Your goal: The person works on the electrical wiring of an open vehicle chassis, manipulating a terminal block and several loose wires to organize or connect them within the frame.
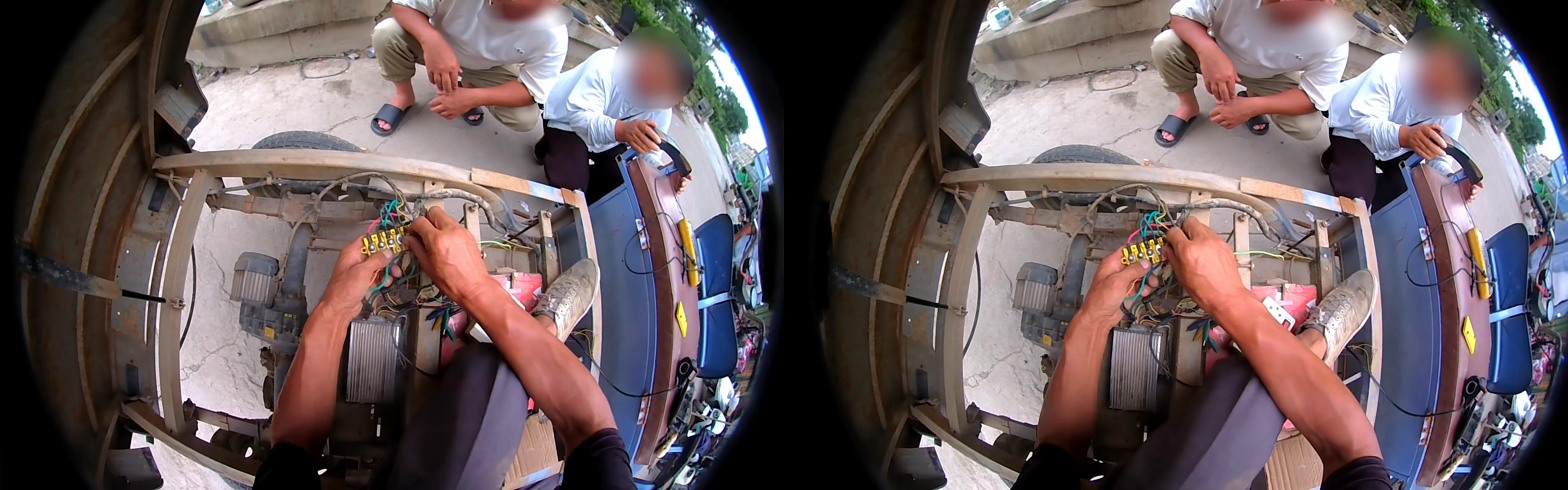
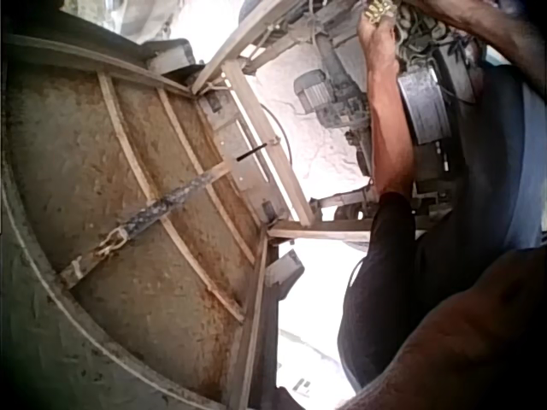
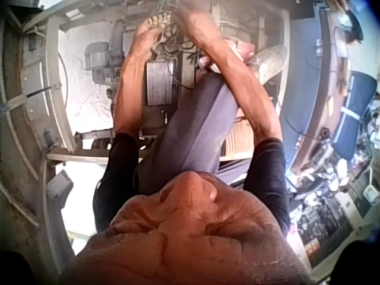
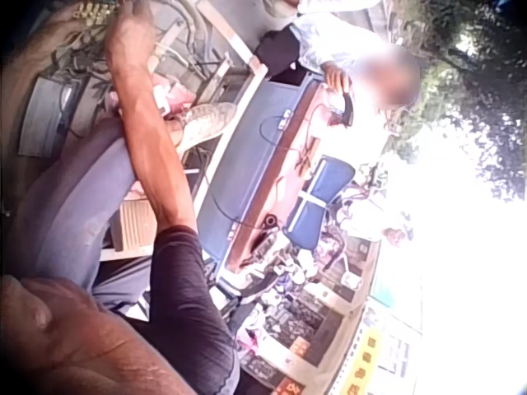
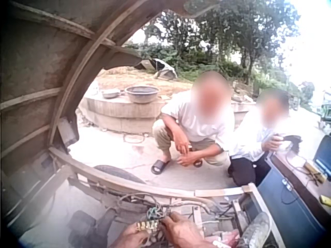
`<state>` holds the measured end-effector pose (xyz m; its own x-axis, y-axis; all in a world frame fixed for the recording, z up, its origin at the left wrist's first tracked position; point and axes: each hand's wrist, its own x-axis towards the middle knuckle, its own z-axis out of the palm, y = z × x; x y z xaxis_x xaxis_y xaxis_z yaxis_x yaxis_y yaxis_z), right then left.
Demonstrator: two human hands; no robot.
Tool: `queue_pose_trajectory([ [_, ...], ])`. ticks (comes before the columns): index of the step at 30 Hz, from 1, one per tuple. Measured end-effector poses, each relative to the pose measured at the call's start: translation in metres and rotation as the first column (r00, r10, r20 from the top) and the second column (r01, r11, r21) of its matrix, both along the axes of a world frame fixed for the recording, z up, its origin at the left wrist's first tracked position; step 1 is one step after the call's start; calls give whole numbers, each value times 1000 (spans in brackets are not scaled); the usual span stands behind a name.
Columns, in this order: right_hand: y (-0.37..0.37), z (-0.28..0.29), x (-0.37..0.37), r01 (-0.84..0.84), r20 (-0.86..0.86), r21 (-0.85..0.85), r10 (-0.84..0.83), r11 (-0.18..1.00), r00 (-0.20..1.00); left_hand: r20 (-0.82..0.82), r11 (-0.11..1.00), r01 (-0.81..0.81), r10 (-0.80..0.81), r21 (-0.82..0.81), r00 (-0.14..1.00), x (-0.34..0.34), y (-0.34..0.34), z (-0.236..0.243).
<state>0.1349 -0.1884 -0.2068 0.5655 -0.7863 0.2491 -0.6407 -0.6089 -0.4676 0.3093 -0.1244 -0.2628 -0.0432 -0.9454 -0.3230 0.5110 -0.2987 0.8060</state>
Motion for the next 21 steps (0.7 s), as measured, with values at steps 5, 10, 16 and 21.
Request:
queue_pose_trajectory([
  [5, -2, -7, -1, -29, 43, -27, 30, 999, 999, 1, 1000, 4, -4, -5, 1000, 1, 0, 1],
  [10, 3, 7, -3, 35, 141, 118, -51, 992, 989, 2, 1000, 11, -11, -5, 1000, 0, 1, 5],
  [16, 0, -4, -2, -19, 85, 61, 14, 998, 996, 23, 1000, 7, -7, -6, 1000, 0, 0, 3],
  [21, 2, 0, -1, 23, 163, 131, -44, 991, 986, -3, 1000, 2, -2, 4, 1000, 1, 0, 0],
])
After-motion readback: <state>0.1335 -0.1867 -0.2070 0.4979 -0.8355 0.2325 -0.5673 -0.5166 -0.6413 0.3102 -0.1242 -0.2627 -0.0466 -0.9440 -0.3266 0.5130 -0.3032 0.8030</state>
